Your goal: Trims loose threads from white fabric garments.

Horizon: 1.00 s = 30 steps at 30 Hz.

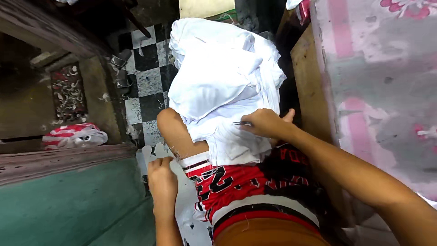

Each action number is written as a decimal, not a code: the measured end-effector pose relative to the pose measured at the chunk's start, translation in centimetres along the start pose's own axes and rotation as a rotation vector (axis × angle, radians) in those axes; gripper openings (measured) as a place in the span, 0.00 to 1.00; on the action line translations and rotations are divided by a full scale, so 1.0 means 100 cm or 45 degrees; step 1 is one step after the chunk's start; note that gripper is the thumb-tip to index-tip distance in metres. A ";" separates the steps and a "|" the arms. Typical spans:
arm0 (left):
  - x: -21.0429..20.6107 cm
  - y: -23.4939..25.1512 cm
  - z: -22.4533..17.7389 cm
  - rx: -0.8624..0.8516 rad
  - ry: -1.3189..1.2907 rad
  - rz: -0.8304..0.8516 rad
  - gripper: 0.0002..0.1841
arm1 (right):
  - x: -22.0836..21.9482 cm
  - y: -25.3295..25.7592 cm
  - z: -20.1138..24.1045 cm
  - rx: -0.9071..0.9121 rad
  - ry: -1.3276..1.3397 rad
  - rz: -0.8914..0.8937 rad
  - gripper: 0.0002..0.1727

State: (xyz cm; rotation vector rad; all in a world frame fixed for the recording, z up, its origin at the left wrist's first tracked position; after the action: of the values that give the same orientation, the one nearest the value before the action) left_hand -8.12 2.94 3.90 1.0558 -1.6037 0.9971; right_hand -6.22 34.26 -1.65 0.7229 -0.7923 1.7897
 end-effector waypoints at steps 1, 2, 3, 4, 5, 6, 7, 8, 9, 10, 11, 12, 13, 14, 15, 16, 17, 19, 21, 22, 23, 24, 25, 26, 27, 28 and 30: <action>0.001 -0.003 -0.001 -0.001 0.004 -0.040 0.15 | -0.007 0.002 0.003 0.017 0.016 0.044 0.15; -0.001 -0.007 -0.011 -0.056 -0.024 -0.058 0.13 | -0.016 0.005 0.005 0.037 0.012 0.083 0.15; -0.008 -0.012 -0.027 -0.135 -0.087 -0.056 0.11 | -0.024 0.006 0.008 0.062 -0.020 0.107 0.16; -0.017 -0.016 -0.047 -0.218 -0.162 -0.051 0.11 | -0.032 0.007 0.009 0.118 -0.066 0.070 0.16; -0.028 -0.020 -0.066 -0.289 -0.236 -0.048 0.14 | -0.038 0.008 0.008 0.183 -0.112 -0.008 0.15; -0.040 -0.021 -0.083 -0.354 -0.291 -0.064 0.16 | -0.041 0.008 0.009 0.242 -0.151 -0.087 0.13; -0.052 -0.021 -0.098 -0.402 -0.313 -0.072 0.17 | -0.041 0.006 0.011 0.300 -0.193 -0.164 0.10; -0.064 -0.019 -0.109 -0.437 -0.308 -0.067 0.17 | -0.041 0.003 0.015 0.323 -0.224 -0.187 0.07; -0.075 -0.017 -0.116 -0.459 -0.293 -0.051 0.15 | -0.041 0.001 0.018 0.321 -0.248 -0.174 0.06; -0.083 -0.015 -0.121 -0.470 -0.277 -0.045 0.11 | -0.042 0.001 0.020 0.320 -0.265 -0.178 0.04; -0.087 -0.013 -0.123 -0.485 -0.263 -0.071 0.07 | -0.040 0.002 0.020 0.304 -0.259 -0.166 0.03; -0.085 -0.013 -0.123 -0.510 -0.254 -0.108 0.06 | -0.036 0.003 0.020 0.273 -0.231 -0.136 0.03; -0.081 -0.015 -0.122 -0.538 -0.254 -0.132 0.05 | -0.030 0.004 0.018 0.226 -0.202 -0.081 0.04; -0.075 -0.017 -0.120 -0.570 -0.263 -0.130 0.06 | -0.021 0.004 0.017 0.161 -0.167 0.001 0.05; -0.069 -0.019 -0.116 -0.596 -0.279 -0.088 0.06 | -0.011 0.002 0.015 0.092 -0.136 0.081 0.07; -0.063 -0.020 -0.112 -0.614 -0.298 -0.005 0.07 | 0.000 0.001 0.011 0.031 -0.126 0.129 0.08; -0.056 -0.020 -0.106 -0.623 -0.325 0.116 0.07 | 0.012 -0.001 0.006 -0.025 -0.130 0.135 0.08; -0.046 -0.018 -0.095 -0.623 -0.404 0.421 0.06 | 0.037 -0.009 -0.011 -0.120 -0.163 0.047 0.09; -0.033 -0.005 -0.082 -0.549 -0.481 0.501 0.12 | 0.062 -0.020 -0.033 -0.315 -0.187 0.019 0.14; -0.024 0.008 -0.074 -0.484 -0.502 0.379 0.18 | 0.075 -0.027 -0.044 -0.437 -0.213 0.011 0.16; -0.017 0.025 -0.066 -0.391 -0.506 0.204 0.25 | 0.085 -0.033 -0.055 -0.552 -0.239 0.005 0.18; -0.013 0.044 -0.057 -0.272 -0.503 0.057 0.33 | 0.093 -0.039 -0.065 -0.646 -0.264 0.004 0.19; -0.013 0.067 -0.048 -0.141 -0.532 -0.042 0.40 | 0.097 -0.044 -0.071 -0.704 -0.277 0.007 0.19; -0.017 0.090 -0.039 0.004 -0.600 -0.090 0.46 | 0.098 -0.046 -0.074 -0.721 -0.282 0.011 0.18; -0.023 0.113 -0.032 0.162 -0.699 -0.112 0.51 | 0.097 -0.045 -0.075 -0.718 -0.271 0.016 0.17; -0.028 0.135 -0.029 0.303 -0.811 -0.124 0.56 | 0.094 -0.043 -0.076 -0.702 -0.243 0.015 0.16; -0.023 0.170 -0.041 0.393 -0.963 -0.125 0.62 | 0.087 -0.040 -0.082 -0.664 -0.193 0.005 0.15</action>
State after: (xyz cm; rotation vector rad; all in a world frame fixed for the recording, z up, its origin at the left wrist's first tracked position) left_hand -22.73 12.25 0.44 1.8616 -1.9904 0.8359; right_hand -6.14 46.57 0.87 0.5082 -1.2984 1.4477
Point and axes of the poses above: each hand's wrist, its own y-axis towards the middle knuckle, its own x-axis out of the back of the hand, z = x × y, the point moved 6 cm from there along y, towards the middle knuckle, and after that the axes turned 2 degrees about x, right-handed, at the moved point
